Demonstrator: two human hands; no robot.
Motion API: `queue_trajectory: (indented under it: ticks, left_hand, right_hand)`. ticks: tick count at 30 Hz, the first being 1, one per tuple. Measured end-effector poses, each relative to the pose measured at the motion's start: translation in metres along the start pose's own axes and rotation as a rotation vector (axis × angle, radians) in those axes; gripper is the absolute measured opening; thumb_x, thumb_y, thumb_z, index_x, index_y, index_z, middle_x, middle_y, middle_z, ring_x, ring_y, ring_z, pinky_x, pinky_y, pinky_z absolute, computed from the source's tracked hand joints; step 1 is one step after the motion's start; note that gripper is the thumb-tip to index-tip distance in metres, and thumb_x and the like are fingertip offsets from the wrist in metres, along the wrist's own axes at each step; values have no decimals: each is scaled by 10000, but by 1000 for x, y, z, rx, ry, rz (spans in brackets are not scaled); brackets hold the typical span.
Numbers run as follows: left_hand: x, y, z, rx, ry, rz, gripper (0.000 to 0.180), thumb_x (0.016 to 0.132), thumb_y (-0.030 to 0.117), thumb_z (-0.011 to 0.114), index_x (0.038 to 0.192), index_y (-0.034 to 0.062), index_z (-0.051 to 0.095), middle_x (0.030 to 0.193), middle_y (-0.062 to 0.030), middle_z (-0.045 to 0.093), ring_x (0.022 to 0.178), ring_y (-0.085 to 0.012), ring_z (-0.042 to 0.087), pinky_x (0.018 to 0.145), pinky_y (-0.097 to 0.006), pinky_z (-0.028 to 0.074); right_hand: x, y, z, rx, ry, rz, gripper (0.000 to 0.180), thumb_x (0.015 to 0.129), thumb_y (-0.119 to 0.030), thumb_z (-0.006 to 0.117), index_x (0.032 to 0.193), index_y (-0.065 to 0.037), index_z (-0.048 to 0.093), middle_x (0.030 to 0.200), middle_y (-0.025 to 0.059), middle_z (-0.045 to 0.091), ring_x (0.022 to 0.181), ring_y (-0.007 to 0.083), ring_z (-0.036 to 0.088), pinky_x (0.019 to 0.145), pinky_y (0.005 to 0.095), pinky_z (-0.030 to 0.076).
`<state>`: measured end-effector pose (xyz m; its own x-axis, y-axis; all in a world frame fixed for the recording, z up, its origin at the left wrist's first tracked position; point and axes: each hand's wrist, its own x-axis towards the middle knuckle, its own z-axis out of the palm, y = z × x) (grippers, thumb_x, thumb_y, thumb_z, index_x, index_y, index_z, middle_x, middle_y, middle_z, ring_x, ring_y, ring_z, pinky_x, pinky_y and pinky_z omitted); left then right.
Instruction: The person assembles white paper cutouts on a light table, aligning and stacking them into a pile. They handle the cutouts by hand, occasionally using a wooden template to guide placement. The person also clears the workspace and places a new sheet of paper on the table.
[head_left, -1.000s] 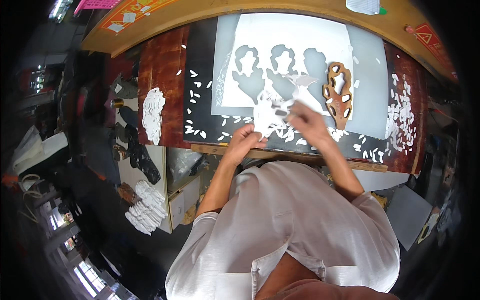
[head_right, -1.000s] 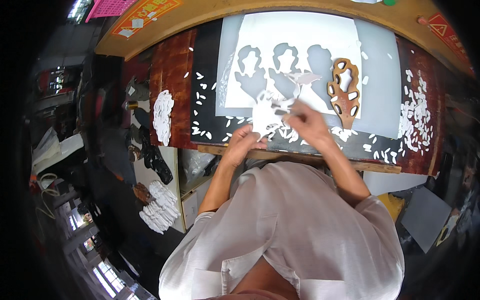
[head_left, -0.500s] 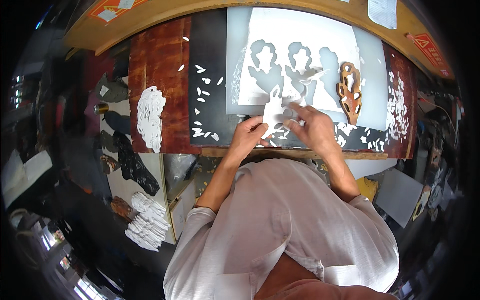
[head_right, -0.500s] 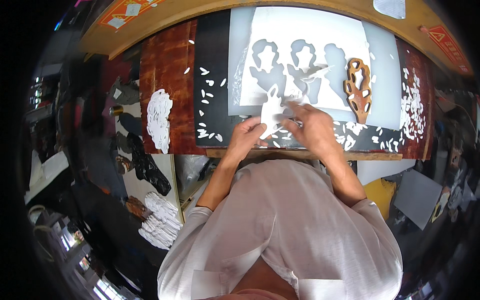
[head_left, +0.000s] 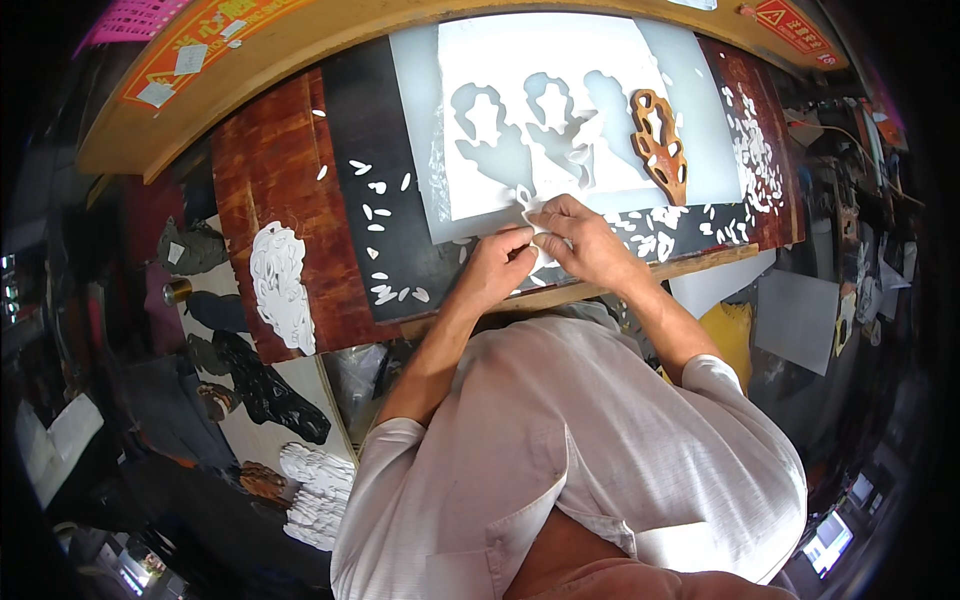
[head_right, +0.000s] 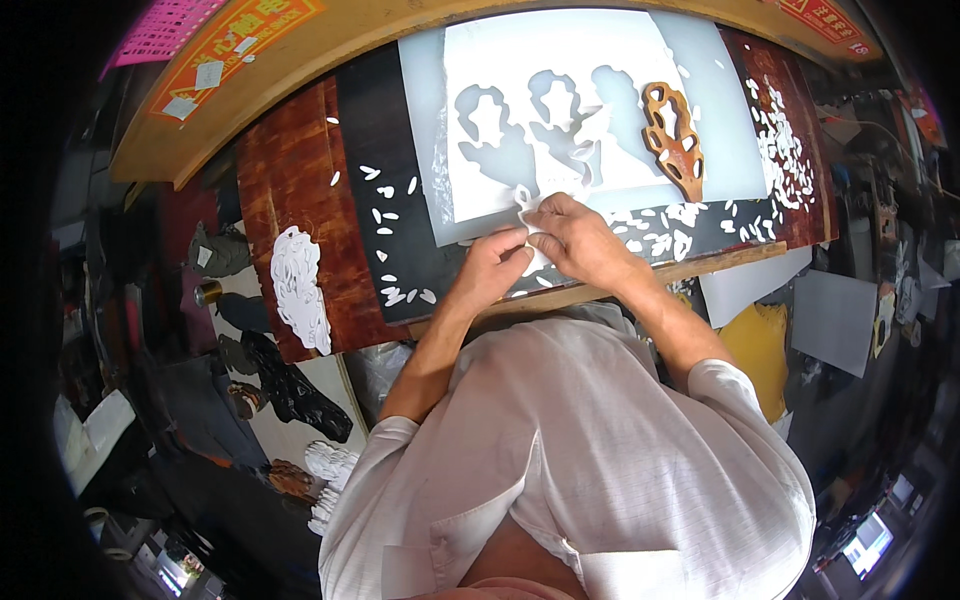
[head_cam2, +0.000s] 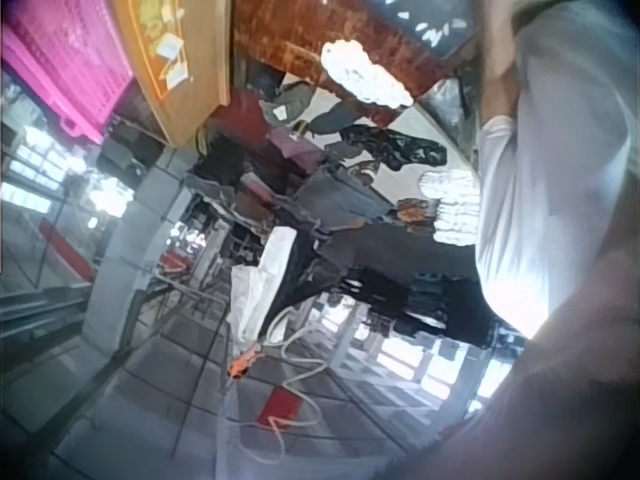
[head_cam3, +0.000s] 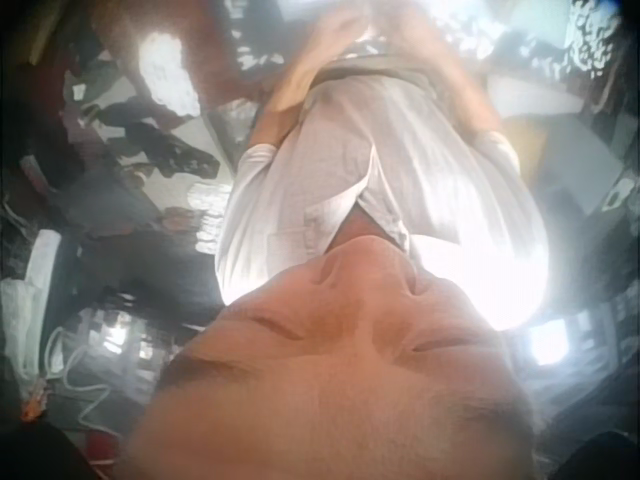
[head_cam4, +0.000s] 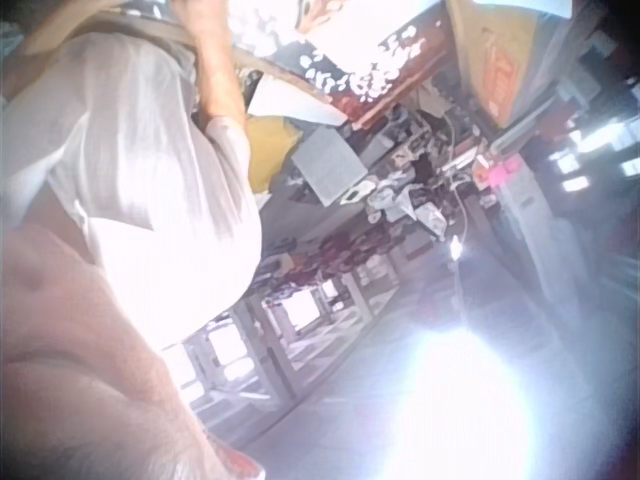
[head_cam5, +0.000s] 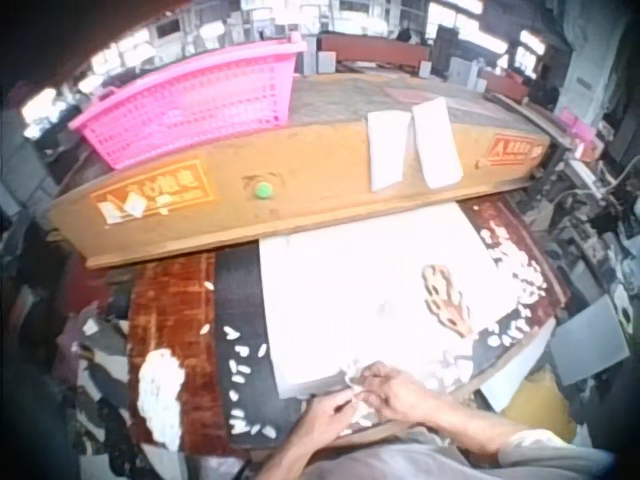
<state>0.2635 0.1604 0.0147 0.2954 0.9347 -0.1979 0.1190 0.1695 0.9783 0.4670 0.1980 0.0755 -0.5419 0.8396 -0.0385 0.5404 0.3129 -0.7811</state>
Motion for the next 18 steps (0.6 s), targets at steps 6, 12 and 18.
queue_trajectory:
  ticks: [6,12,18]
  left_hand:
    - [2,10,16,-50,5,-60,243,999,32,592,1201,-32,710,1054,-37,692,859,-108,643,746,-276,574]
    - [-21,18,46,-159,214,-265,216,1034,30,574,1193,-57,691,1066,-91,749,886,-150,727,794,-280,607]
    - [-47,24,29,-372,397,-573,181,1044,16,519,1143,-41,660,1099,-94,716,973,-158,714,840,-316,654]
  right_hand:
    - [-8,47,-2,196,214,101,205,1066,-110,605,1164,28,721,916,118,672,759,192,668,697,336,540]
    - [-14,59,-13,591,280,541,267,1068,-216,582,967,13,675,736,66,666,661,155,672,640,319,562]
    - [-16,141,-146,700,705,522,368,1085,-319,593,891,-16,667,645,32,588,548,105,586,552,289,533]
